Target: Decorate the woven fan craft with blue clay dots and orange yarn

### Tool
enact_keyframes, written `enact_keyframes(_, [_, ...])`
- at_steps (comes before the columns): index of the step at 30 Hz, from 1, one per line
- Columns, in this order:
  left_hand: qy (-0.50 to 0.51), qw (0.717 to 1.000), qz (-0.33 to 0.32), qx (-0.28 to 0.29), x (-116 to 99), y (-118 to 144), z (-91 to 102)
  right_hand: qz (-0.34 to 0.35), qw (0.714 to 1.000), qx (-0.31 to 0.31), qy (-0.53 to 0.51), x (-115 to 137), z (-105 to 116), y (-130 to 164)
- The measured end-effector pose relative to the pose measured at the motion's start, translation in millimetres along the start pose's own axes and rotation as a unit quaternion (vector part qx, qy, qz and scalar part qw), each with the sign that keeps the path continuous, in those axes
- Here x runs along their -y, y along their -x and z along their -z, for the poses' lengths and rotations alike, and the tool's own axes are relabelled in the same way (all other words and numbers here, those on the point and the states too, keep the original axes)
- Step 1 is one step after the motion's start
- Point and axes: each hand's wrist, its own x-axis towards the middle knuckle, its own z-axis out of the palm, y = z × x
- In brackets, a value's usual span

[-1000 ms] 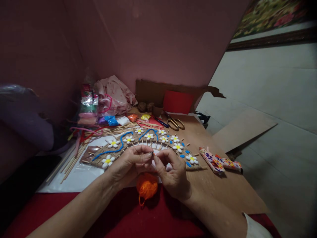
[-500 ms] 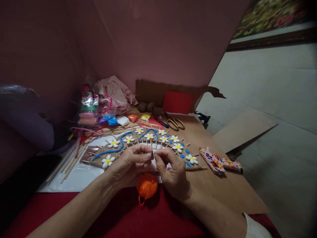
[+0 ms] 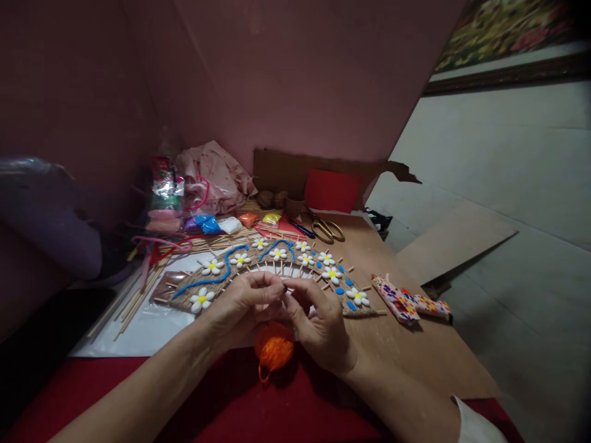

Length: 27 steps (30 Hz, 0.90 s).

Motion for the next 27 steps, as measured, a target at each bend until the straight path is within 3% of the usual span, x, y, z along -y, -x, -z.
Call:
enact_keyframes(12, [-0.051, 0.999, -0.017, -0.011, -3.3, 2.5, -6.4, -0.065, 0.996, -0.031, -0.051, -3.8, -2.2, -1.4])
enact_keyframes(19, [-0.069, 0.997, -0.026, -0.007, -0.5, -1.2, -5.1, -0.022, 1.000, -0.011, -0.009, -0.5, -0.8, -2.1])
enact_keyframes(27, [-0.065, 0.998, -0.012, -0.011, -1.4, 0.3, -4.4, -0.046, 0.998, -0.035, -0.015, 3.8, -0.8, -2.2])
